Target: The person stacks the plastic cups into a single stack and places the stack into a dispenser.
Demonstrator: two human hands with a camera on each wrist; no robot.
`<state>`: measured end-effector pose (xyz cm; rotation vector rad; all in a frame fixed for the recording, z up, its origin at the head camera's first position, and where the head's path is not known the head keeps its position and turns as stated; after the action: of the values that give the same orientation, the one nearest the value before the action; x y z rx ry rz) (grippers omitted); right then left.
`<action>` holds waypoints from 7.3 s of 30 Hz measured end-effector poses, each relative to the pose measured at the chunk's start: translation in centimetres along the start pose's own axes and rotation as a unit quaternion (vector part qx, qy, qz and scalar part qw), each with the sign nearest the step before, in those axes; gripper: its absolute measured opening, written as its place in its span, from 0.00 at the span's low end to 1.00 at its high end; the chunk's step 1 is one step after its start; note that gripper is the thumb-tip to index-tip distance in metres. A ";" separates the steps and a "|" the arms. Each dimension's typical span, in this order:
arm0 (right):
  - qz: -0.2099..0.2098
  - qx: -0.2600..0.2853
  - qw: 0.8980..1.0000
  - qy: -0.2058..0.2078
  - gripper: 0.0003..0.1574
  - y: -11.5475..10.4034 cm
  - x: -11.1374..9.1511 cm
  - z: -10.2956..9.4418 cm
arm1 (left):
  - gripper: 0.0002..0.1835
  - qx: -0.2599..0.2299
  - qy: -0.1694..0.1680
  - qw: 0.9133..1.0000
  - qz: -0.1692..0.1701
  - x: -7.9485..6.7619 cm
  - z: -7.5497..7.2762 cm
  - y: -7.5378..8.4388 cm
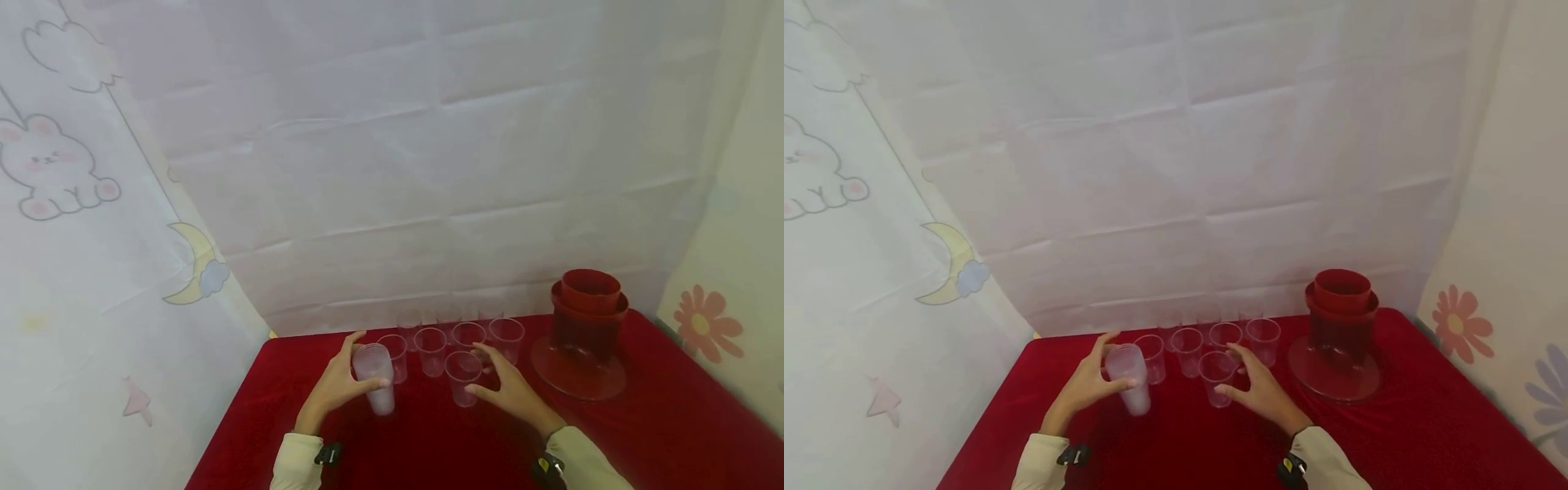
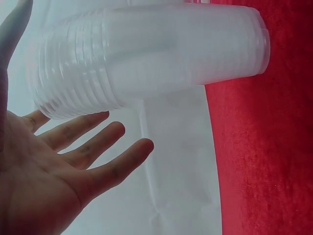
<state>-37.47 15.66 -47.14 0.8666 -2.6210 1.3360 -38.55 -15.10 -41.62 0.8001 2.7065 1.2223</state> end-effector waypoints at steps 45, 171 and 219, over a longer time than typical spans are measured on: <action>-0.001 0.008 1.000 -0.022 0.51 0.9 1.3 1.3 | 0.44 -0.013 0.004 1.000 0.012 1.6 0.8 -0.8; -0.145 0.255 0.956 0.016 0.38 -7.5 4.3 -1.5 | 0.40 -0.094 -0.039 0.994 0.050 1.6 3.7 1.0; -0.197 0.271 0.941 -0.045 0.41 -11.3 7.6 2.4 | 0.39 -0.092 -0.043 0.993 0.062 1.9 4.1 1.4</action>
<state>-37.56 5.19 -38.14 1.4504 -1.9773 1.9444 -38.53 -10.61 -43.09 0.9831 2.4644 1.4040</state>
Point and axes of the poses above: each hand's wrist, its own x-axis towards the middle knuckle, its own z-axis out of the palm, y = z × x, the point moved 10 cm from there along x, towards the middle knuckle, and after that the axes turned 13 degrees about -y, right-handed, at the moved point
